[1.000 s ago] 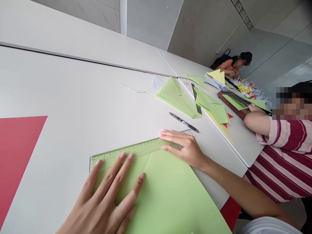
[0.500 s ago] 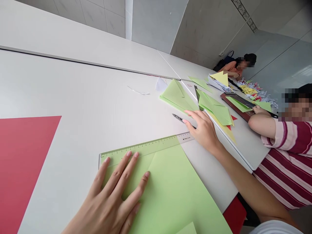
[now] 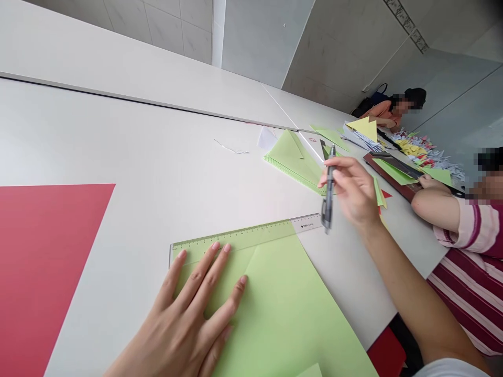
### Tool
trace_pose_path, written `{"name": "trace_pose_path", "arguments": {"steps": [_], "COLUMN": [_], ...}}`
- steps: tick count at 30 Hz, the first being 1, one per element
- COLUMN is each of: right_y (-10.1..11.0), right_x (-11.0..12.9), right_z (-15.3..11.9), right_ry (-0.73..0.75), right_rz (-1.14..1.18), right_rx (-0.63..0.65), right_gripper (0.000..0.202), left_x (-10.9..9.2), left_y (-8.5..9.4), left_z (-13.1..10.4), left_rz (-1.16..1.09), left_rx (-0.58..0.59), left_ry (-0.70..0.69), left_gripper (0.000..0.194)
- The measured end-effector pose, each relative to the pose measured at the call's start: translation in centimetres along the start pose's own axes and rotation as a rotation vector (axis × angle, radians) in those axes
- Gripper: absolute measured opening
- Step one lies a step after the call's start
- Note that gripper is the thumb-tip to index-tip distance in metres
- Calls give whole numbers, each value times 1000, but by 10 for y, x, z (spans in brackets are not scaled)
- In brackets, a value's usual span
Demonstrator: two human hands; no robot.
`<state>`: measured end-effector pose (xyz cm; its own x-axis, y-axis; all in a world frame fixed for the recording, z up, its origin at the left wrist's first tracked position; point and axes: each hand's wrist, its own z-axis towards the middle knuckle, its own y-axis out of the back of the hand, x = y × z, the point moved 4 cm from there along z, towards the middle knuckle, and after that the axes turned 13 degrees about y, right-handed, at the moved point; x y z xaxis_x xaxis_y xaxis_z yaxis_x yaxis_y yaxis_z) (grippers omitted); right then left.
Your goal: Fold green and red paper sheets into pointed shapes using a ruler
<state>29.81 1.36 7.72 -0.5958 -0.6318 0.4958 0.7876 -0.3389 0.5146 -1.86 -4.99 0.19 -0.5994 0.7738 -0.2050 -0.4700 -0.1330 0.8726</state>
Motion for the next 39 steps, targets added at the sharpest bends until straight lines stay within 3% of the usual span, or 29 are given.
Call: {"name": "trace_pose_path", "arguments": {"steps": [2,5,9,14,31,39], "right_y": [-8,-30,-60,-83,-86,-85], "right_x": [6,15,26,42,40,40], "right_z": [-2,-14,-37,-54,-52,-51], "right_ry": [-57,-73,-5,272,171,183], "right_rz": [271,397,213,-69,-47,-58], "right_rx": [-86,-41,192,420,445,442], "right_gripper": [19,10,7,17,12,13], "left_x": [-1,-5,-10,-12,-12,-12], "left_y": [2,8,14,13,17,16], "left_z": [0,0,0,-1,4,2], "left_rz": [17,57,155,193,128,153], "left_rx": [6,23,84,107,151,112], "left_ry": [14,30,-6,-52,7,-21], "left_gripper": [50,48,47,54,47,51]}}
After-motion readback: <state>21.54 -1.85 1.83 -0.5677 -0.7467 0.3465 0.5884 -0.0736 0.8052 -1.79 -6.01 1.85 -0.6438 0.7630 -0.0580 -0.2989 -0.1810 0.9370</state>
